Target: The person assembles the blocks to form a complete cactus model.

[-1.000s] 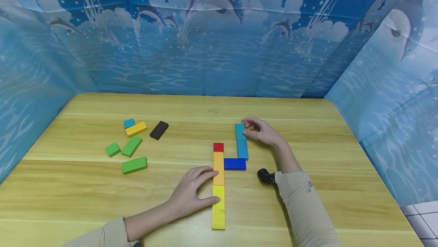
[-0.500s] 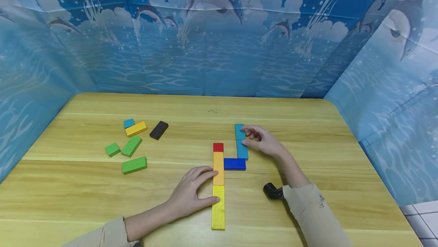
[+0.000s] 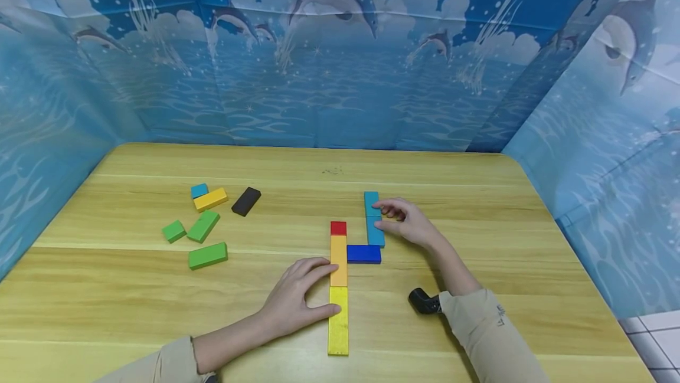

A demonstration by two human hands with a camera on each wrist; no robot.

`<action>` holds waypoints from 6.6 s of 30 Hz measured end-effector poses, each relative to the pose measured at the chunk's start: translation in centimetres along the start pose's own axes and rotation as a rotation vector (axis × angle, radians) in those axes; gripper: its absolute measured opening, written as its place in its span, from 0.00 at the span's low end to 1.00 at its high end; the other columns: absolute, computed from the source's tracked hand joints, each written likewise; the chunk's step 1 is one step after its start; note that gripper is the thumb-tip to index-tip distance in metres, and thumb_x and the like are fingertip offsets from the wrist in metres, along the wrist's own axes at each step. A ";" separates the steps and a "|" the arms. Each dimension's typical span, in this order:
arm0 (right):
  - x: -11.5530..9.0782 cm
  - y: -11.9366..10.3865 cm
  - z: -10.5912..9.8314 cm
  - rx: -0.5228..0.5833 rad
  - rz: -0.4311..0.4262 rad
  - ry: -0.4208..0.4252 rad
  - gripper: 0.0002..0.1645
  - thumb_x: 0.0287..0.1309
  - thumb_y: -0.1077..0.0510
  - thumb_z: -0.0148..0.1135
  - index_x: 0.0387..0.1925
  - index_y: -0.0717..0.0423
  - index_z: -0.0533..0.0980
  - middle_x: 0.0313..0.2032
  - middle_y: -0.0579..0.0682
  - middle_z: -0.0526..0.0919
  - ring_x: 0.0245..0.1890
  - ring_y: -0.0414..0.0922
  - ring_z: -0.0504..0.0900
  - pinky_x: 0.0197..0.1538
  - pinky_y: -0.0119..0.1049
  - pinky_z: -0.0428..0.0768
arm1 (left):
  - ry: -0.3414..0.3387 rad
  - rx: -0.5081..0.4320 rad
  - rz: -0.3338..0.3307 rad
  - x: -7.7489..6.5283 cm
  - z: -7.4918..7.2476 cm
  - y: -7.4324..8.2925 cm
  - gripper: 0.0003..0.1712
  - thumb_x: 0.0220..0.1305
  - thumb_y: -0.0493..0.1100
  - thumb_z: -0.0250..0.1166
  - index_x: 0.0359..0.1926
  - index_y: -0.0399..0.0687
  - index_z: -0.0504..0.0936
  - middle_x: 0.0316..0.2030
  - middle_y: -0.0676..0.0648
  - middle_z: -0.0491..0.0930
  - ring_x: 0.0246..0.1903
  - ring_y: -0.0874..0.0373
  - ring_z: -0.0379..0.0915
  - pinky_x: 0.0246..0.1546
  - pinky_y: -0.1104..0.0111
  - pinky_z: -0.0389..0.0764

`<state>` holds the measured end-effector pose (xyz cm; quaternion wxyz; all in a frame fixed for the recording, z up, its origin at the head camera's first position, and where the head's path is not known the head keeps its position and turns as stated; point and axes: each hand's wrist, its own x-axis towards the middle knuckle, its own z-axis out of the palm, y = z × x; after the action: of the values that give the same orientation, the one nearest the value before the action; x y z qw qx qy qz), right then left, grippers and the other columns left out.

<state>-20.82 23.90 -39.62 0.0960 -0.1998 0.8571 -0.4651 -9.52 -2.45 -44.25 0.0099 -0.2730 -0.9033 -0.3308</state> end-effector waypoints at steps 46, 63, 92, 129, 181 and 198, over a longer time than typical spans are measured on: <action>0.1 0.3 0.0 0.005 0.007 -0.007 0.23 0.55 0.64 0.60 0.53 0.68 0.70 0.39 0.62 0.70 0.37 0.52 0.65 0.37 0.33 0.66 | -0.039 0.185 -0.074 3.7 -15.5 -15.7 0.41 0.52 0.52 0.68 0.65 0.50 0.62 0.63 0.40 0.60 0.61 0.40 0.50 0.57 0.41 0.50; 0.0 0.2 -0.1 -0.009 0.003 -0.011 0.23 0.56 0.65 0.60 0.53 0.68 0.70 0.39 0.62 0.71 0.36 0.51 0.65 0.36 0.32 0.66 | -0.176 0.192 -0.100 5.1 -15.7 -17.0 0.42 0.54 0.52 0.67 0.67 0.49 0.59 0.64 0.42 0.59 0.63 0.40 0.48 0.60 0.43 0.43; 0.4 1.7 -0.1 0.011 -0.004 -0.010 0.24 0.55 0.64 0.61 0.54 0.66 0.71 0.39 0.59 0.71 0.37 0.51 0.66 0.36 0.32 0.66 | -0.027 0.194 -0.094 7.2 -14.4 -13.5 0.41 0.44 0.58 0.71 0.58 0.47 0.69 0.51 0.43 0.73 0.56 0.45 0.61 0.58 0.47 0.53; 0.1 0.3 0.0 0.004 0.009 -0.009 0.24 0.55 0.64 0.61 0.53 0.68 0.70 0.40 0.62 0.70 0.38 0.51 0.65 0.38 0.33 0.66 | 0.035 0.134 -0.114 14.4 -4.2 -8.0 0.42 0.41 0.63 0.71 0.57 0.50 0.72 0.48 0.50 0.73 0.51 0.53 0.63 0.56 0.55 0.60; 0.1 0.6 0.0 -0.010 0.000 -0.003 0.23 0.55 0.63 0.61 0.53 0.67 0.71 0.39 0.59 0.71 0.37 0.51 0.65 0.37 0.33 0.66 | 0.006 0.029 -0.010 14.2 -3.4 -8.5 0.26 0.52 0.61 0.65 0.51 0.59 0.77 0.53 0.54 0.70 0.55 0.54 0.57 0.57 0.57 0.53; 0.2 0.7 -0.1 -0.004 -0.003 -0.006 0.23 0.55 0.64 0.61 0.53 0.67 0.70 0.39 0.59 0.71 0.37 0.51 0.65 0.36 0.33 0.65 | -0.001 0.025 -0.007 14.2 -3.5 -8.4 0.26 0.51 0.61 0.65 0.51 0.59 0.77 0.53 0.54 0.70 0.55 0.54 0.57 0.56 0.58 0.54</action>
<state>-21.16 24.24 -40.12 0.0976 -0.2028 0.8573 -0.4630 -26.36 -2.93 -43.67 0.0117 -0.2698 -0.9084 -0.3193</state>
